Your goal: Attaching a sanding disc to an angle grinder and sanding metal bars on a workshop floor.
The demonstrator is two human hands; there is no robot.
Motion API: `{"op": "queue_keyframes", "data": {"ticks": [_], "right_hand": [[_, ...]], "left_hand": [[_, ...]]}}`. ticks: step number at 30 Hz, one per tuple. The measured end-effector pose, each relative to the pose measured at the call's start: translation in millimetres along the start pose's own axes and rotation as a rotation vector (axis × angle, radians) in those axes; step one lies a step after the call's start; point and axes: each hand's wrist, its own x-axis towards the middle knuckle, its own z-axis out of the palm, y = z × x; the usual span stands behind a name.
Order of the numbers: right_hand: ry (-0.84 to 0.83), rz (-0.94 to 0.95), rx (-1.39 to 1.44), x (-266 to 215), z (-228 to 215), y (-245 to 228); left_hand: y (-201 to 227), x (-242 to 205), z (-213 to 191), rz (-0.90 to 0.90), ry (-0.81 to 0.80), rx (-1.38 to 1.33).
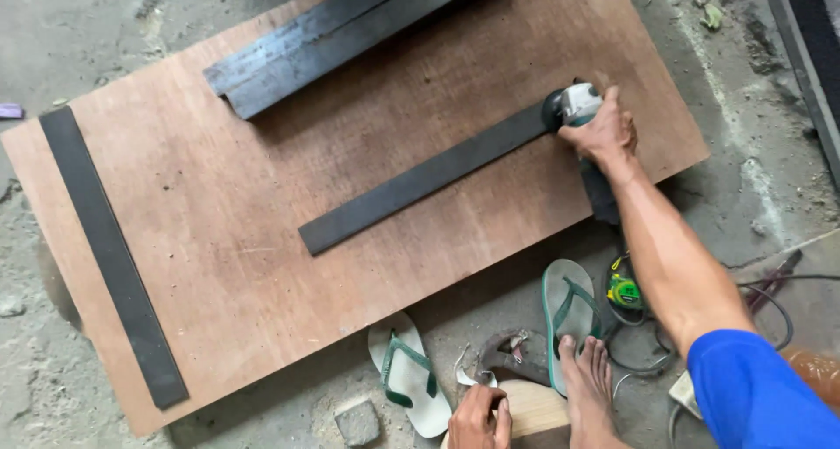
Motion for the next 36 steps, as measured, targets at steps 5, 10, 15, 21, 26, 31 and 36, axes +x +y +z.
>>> {"op": "queue_keyframes", "data": {"ticks": [5, 10, 15, 21, 26, 31, 36], "right_hand": [[-0.055, -0.015, 0.041, 19.5, -11.8, -8.1], [-0.041, -0.114, 0.050, 20.9, -8.7, -10.8], [-0.087, -0.106, 0.014, 15.2, 14.9, -25.5], [-0.068, -0.229, -0.005, -39.4, 62.1, -80.0], [-0.264, -0.286, -0.092, -109.2, 66.5, -170.1], [-0.266, -0.416, -0.131, -173.4, 111.1, -233.9], [-0.412, -0.491, -0.143, -234.4, 116.4, -306.6]], "left_hand": [[-29.1, -1.8, 13.7, 0.110, 0.023, 0.024], [-36.4, -3.5, 13.8, 0.067, 0.007, 0.034], [0.9, 3.4, -1.0, -0.004, 0.061, 0.011], [7.3, 5.1, -5.2, 0.004, 0.002, 0.023], [15.7, 8.8, -10.3, -0.006, -0.003, 0.035], [19.1, 9.6, -12.6, 0.034, -0.008, 0.062], [15.9, 8.0, -10.8, 0.013, -0.037, 0.020]]}}
